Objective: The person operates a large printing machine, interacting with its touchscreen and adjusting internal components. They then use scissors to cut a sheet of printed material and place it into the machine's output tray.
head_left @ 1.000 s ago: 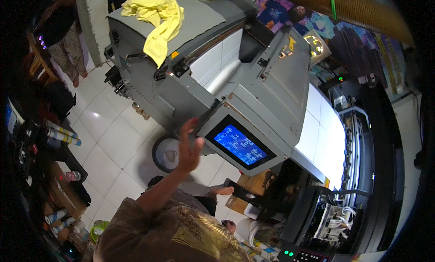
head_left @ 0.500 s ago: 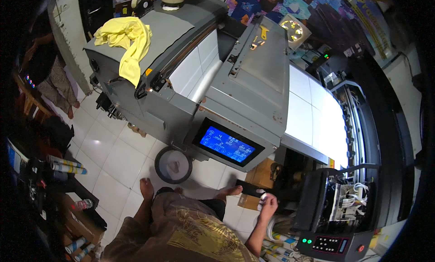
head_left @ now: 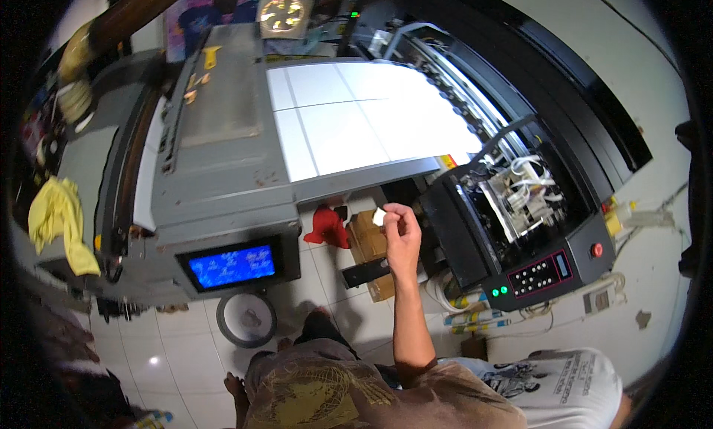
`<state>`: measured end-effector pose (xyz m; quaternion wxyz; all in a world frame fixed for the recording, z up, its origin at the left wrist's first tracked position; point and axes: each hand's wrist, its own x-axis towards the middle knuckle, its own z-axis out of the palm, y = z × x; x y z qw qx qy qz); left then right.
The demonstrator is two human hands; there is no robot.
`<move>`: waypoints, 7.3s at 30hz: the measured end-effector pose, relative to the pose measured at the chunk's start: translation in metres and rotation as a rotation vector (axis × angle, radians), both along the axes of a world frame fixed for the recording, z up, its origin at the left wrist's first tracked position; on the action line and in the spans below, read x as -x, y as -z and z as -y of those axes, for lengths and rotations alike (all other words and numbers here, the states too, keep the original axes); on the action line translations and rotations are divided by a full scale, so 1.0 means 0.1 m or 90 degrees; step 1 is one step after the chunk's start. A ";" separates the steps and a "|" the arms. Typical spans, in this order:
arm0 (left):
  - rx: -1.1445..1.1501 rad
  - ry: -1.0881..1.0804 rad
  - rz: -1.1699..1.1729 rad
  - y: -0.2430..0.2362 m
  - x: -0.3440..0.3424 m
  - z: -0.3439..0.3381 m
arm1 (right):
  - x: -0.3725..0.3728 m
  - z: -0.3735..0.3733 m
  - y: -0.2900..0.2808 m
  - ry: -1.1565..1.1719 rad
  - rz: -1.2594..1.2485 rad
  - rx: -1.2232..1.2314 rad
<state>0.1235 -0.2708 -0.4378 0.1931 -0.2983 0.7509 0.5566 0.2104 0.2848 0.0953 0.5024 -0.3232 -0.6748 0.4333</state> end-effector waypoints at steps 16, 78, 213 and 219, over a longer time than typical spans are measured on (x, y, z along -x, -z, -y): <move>0.031 0.075 0.142 -0.69 0.64 -0.53 | -0.94 -2.48 1.39 0.497 0.304 -0.020; -0.198 0.310 -1.051 -7.20 1.39 0.07 | 1.59 2.28 -0.74 -0.021 -0.166 -0.164; 0.131 0.616 -0.648 -6.17 5.92 0.87 | 5.56 3.76 -1.61 -0.693 0.684 -0.471; -0.001 0.456 -0.599 -6.06 5.94 1.00 | 5.44 3.94 -1.18 -0.603 0.239 -0.212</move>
